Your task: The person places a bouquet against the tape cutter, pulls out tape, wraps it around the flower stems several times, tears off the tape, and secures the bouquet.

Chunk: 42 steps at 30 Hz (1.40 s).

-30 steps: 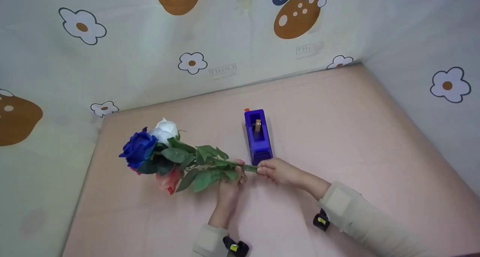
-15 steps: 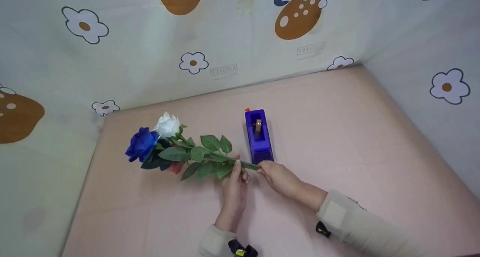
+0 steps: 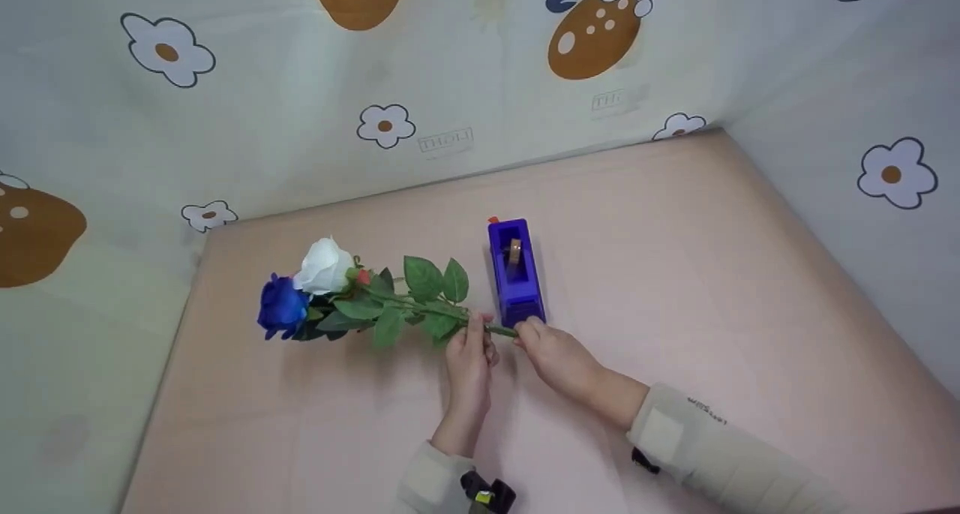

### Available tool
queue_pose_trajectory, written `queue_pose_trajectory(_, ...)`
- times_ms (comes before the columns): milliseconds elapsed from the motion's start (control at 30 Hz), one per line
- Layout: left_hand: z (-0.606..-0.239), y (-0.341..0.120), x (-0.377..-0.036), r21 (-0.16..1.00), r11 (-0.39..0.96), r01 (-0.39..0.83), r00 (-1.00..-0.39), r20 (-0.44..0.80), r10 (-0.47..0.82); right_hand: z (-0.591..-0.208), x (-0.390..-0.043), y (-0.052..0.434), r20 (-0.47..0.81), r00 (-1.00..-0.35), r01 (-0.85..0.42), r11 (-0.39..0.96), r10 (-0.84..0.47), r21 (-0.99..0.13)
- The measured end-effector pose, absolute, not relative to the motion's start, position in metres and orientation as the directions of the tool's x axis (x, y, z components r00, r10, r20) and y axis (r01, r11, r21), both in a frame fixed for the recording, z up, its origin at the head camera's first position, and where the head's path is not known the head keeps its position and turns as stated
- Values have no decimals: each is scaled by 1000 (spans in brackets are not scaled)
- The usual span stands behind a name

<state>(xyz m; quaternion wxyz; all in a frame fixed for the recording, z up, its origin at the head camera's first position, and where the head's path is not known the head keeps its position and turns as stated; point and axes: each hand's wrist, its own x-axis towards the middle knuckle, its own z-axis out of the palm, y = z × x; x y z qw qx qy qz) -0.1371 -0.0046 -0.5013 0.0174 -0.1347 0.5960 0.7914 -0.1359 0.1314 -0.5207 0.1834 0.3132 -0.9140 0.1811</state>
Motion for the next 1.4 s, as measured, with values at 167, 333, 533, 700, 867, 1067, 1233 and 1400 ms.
queue_pose_trajectory(167, -503, -6, -138, 959, -221, -175, -968, -208, -138, -520, -135, 130, 440, -742, -634, 743, -506, -214)
queue_pose_trajectory(333, -504, -7, -139, 966, -196, -172, -972, -198, -127, -517, -135, 131, 393, -775, -619, 719, -495, -317)
queue_pose_trajectory(533, -505, -11, -140, 958, -252, -137, -986, -157, -63, -501, -147, 140, -13, -892, -209, 439, -451, -874)
queue_pose_trajectory(700, -509, -13, -142, 949, -292, -120, -993, -121, 12, -490, -166, 151, -314, -797, 224, 230, -516, -947)
queue_pose_trajectory(867, -512, -15, -143, 948, -280, -152, -988, -137, 71, -486, -177, 158, -468, -688, 441, 193, -554, -877)
queue_pose_trajectory(1067, -515, -21, -146, 942, -275, -191, -977, -154, 150, -490, -181, 162, -496, -610, 530, 146, -618, -835)
queue_pose_trajectory(1233, -516, -27, -151, 943, -277, -184, -966, -122, 226, -495, -185, 166, -433, -548, 479, 155, -716, -864)
queue_pose_trajectory(1400, -516, -32, -156, 945, -267, -192, -949, -109, 297, -500, -185, 167, -339, -509, 298, 208, -791, -932)
